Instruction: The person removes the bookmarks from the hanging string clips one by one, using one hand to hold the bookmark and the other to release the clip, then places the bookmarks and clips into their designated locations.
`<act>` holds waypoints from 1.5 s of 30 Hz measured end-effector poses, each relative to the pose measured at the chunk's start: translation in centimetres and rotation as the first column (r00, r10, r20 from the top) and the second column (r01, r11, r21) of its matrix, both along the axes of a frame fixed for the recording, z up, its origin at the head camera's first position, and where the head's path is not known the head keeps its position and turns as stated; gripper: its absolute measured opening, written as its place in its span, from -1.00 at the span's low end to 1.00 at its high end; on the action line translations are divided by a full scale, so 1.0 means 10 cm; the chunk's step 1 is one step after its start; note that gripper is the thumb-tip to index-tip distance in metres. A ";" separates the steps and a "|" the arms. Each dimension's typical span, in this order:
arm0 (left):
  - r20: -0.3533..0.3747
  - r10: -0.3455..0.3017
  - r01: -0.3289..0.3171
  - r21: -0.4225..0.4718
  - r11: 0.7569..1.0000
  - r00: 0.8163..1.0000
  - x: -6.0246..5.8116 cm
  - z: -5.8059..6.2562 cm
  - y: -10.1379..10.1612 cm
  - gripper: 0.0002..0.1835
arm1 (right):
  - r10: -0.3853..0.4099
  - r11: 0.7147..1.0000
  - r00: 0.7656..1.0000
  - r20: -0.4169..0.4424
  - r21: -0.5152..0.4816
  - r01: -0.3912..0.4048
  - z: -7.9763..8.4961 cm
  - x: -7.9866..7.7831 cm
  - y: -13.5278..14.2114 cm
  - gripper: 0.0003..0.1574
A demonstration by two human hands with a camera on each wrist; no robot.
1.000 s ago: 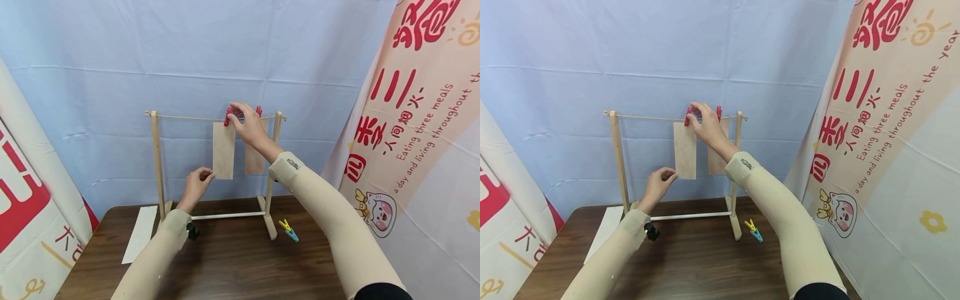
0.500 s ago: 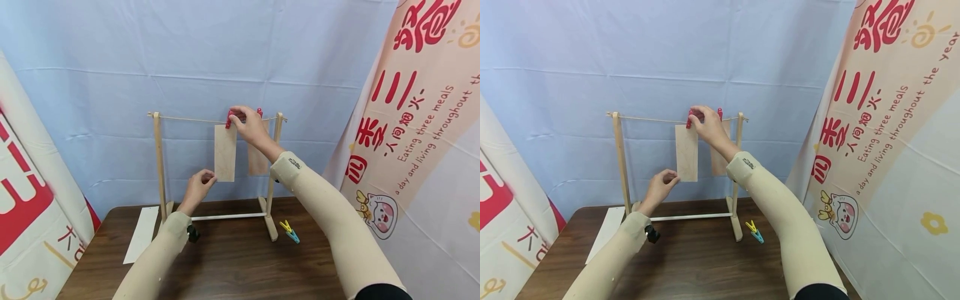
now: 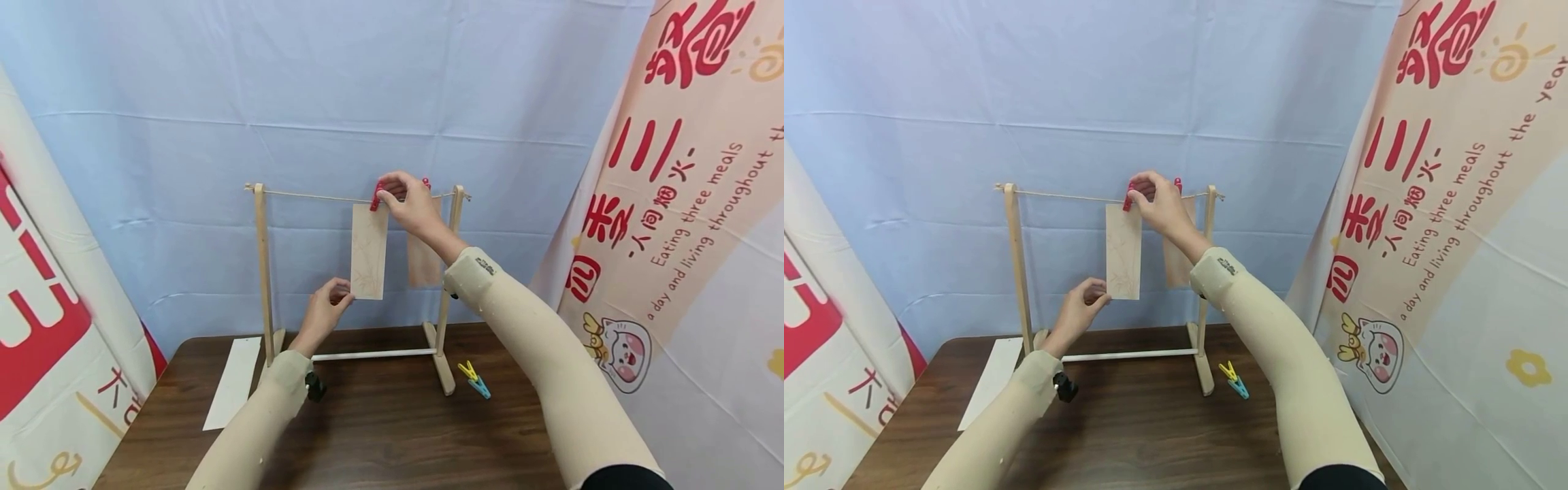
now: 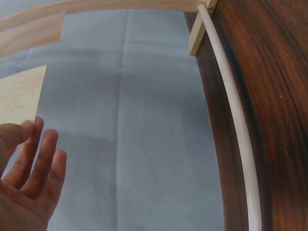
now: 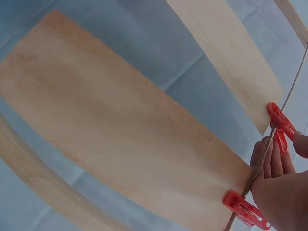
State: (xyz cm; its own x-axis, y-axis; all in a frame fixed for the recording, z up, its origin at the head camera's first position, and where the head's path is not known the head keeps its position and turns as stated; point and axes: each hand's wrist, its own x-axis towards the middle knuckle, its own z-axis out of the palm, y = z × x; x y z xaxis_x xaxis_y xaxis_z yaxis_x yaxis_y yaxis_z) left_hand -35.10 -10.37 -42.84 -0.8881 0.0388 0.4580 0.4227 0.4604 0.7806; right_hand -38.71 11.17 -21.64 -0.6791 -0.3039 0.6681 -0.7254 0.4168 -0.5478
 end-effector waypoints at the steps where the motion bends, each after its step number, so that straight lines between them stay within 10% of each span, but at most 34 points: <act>1: -0.004 -0.002 0.002 0.005 1.000 1.000 0.00 -0.01 0.00 -0.79 | 0.004 1.000 1.000 -0.003 -0.005 -0.004 0.00 0.00 0.00 -0.64; 45: -0.047 -0.019 0.023 0.074 0.997 0.999 -0.05 -0.14 -0.09 -0.73 | -0.032 0.988 0.984 -0.175 -0.156 0.004 -0.10 -0.02 -0.02 -0.89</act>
